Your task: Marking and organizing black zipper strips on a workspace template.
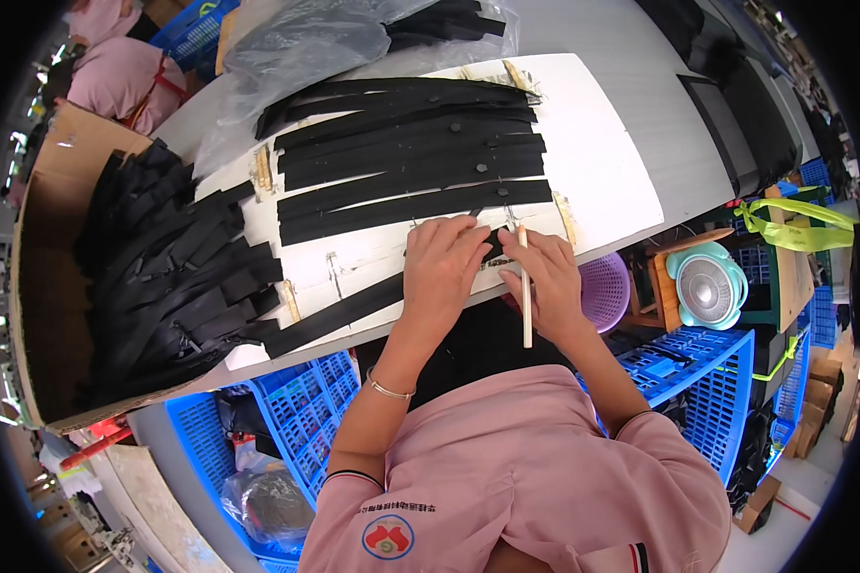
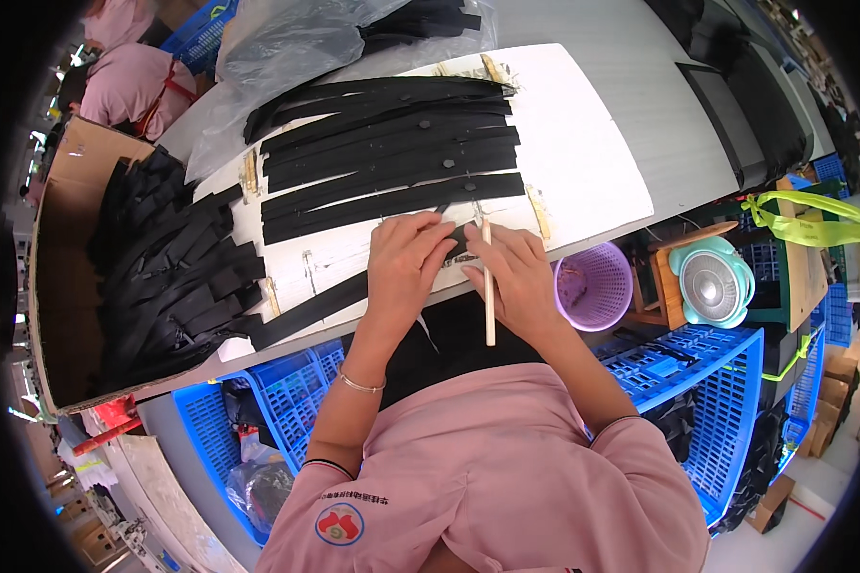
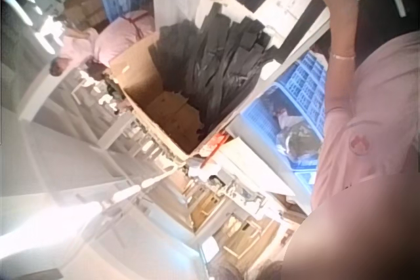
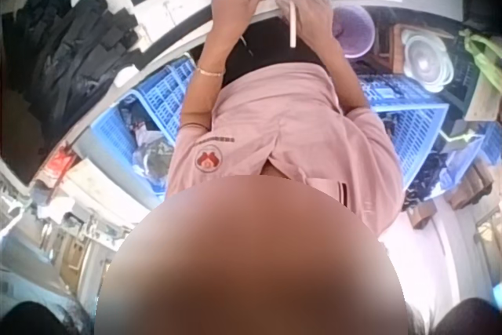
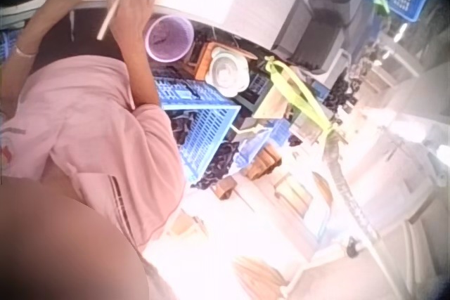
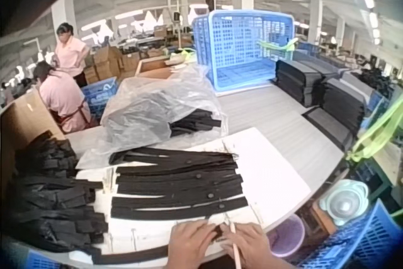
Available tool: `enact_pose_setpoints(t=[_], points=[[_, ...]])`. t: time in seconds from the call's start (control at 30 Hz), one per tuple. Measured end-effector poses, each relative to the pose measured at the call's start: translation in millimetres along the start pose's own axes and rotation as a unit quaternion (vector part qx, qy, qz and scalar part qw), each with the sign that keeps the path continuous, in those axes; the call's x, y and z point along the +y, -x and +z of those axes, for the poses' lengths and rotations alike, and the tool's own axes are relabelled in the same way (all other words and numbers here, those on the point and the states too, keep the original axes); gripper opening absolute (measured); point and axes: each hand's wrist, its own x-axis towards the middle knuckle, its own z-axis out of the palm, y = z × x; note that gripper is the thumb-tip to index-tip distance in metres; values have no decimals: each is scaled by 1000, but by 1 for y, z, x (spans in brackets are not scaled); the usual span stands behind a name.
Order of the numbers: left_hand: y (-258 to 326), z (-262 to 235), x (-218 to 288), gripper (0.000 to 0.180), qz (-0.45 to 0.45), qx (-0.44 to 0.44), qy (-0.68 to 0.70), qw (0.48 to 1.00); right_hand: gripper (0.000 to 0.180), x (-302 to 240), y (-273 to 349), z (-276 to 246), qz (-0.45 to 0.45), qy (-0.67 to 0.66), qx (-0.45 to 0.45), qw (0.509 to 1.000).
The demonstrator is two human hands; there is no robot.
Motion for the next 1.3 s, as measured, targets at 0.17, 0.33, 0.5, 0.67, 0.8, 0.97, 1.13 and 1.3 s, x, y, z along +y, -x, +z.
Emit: enact_pose_setpoints(t=[0.17, 0.33, 0.5, 0.67, 0.8, 0.97, 1.13, 1.3], points=[[33, -20, 5, 29, -14, 18, -59, 998, 42, 35, 19, -5, -69, 129, 14, 989], [71, -45, 5, 42, -112, -16, -133, 985, 32, 56, 21, -19, -48, 169, 12, 984], [108, -73, -5, 55, -190, 12, -218, 957, 28, 53, 23, -13, -51, 173, 43, 983], [125, -94, -22, 56, -224, 17, -250, 942, 29, 45, 19, -15, -53, 178, 36, 982], [115, -99, -28, 56, -217, 16, -226, 950, 27, 46, 18, -15, -56, 201, 29, 978], [118, -94, -31, 53, -220, 34, -225, 949, 24, 14, -4, -14, -17, 171, 55, 984], [120, -92, -32, 53, -212, 55, -236, 947, 17, -52, -45, 24, 1, -160, -31, 987], [119, -89, -34, 57, -206, 63, -252, 943, 24, -95, -67, 78, 99, -431, -174, 880]])
